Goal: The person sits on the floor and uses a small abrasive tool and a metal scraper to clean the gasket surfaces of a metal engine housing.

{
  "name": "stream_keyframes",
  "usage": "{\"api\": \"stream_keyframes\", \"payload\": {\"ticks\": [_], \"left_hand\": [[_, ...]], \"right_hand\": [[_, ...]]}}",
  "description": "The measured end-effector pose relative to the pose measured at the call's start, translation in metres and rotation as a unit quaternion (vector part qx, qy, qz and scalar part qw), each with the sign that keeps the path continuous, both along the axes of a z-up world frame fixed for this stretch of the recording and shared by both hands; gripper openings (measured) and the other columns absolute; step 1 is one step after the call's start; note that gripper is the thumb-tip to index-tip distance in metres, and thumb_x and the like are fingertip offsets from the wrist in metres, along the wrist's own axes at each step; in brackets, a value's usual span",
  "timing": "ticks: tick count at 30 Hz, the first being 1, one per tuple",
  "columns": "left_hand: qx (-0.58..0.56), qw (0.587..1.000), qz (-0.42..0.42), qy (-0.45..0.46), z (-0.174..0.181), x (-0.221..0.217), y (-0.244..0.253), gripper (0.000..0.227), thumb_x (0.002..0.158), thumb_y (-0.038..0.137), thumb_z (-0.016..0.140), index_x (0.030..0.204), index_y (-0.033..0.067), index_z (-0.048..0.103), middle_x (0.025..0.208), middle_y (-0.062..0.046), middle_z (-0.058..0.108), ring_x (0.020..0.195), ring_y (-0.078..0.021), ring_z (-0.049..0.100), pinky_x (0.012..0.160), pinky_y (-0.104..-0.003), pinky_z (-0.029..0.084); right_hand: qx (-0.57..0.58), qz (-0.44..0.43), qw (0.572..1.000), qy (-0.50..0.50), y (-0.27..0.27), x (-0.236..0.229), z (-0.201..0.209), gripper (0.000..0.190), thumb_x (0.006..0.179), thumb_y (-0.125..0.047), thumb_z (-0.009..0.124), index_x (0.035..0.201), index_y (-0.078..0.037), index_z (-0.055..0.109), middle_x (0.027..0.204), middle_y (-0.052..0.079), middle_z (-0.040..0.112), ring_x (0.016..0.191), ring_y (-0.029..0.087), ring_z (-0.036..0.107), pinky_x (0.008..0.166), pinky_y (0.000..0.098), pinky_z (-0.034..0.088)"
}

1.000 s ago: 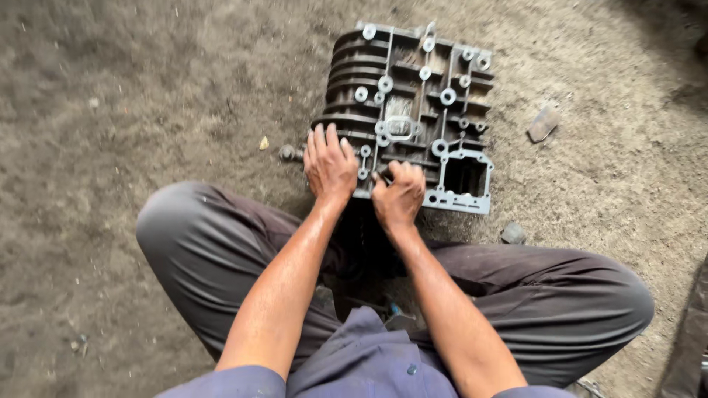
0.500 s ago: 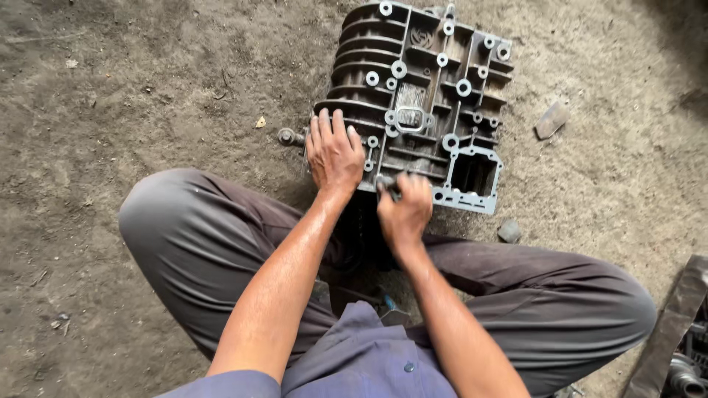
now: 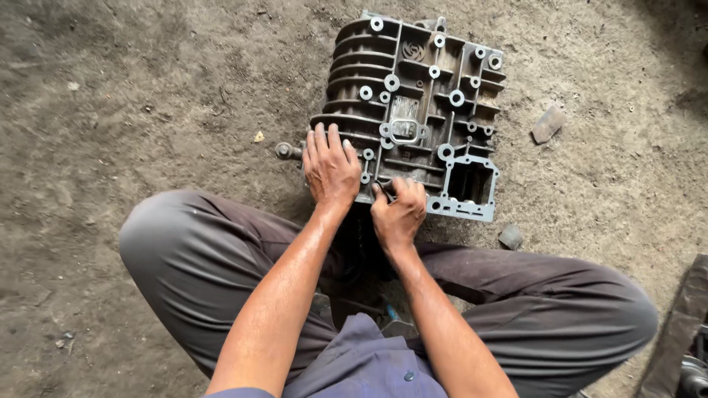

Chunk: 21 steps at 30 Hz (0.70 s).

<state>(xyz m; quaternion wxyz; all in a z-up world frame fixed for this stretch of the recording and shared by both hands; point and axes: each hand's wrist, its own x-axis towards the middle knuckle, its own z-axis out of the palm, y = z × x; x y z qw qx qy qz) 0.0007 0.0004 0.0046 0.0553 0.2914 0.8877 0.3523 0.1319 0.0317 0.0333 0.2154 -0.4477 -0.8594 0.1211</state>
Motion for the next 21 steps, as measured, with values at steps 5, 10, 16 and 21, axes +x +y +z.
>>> {"api": "stream_keyframes", "payload": {"ticks": [5,10,16,21], "left_hand": [[-0.001,1.0,-0.001,0.008,-0.004,-0.003,0.002,0.046,0.101,0.025,0.052,0.138,-0.0019,0.054,0.145,-0.029,0.052,0.138,-0.0451,0.048,0.115,-0.054,0.038],[0.013,1.0,0.006,0.003,0.001,0.0,0.001,0.046,0.098,0.026,0.055,0.135,-0.0005,0.055,0.145,-0.027,0.053,0.137,-0.0456,0.048,0.113,-0.054,0.038],[0.006,1.0,0.001,0.001,0.004,-0.002,0.001,0.047,0.097,0.025,0.055,0.135,-0.0014,0.056,0.143,-0.028,0.053,0.136,-0.0455,0.049,0.112,-0.054,0.038],[0.006,1.0,0.001,0.016,0.004,-0.003,0.002,0.045,0.098,0.025,0.054,0.135,-0.0014,0.056,0.143,-0.028,0.054,0.135,-0.0457,0.05,0.113,-0.054,0.039]], "right_hand": [[-0.017,-0.042,0.999,0.005,0.041,-0.039,-0.011,0.021,0.076,-0.017,0.083,0.073,-0.007,0.065,0.076,0.007,0.063,0.079,0.025,0.056,0.073,0.0418,0.043],[0.018,-0.027,0.999,0.031,0.025,-0.024,-0.007,0.02,0.083,-0.017,0.083,0.081,-0.006,0.067,0.08,0.007,0.063,0.082,0.025,0.055,0.075,0.0408,0.042],[-0.038,-0.046,0.998,0.03,0.042,-0.034,-0.001,0.021,0.082,-0.021,0.084,0.079,-0.007,0.069,0.081,0.006,0.066,0.08,0.023,0.058,0.075,0.041,0.044],[-0.093,-0.045,0.993,0.061,0.036,-0.031,0.011,0.016,0.086,-0.021,0.079,0.083,-0.007,0.071,0.083,0.006,0.069,0.08,0.023,0.061,0.076,0.0401,0.046]]}}
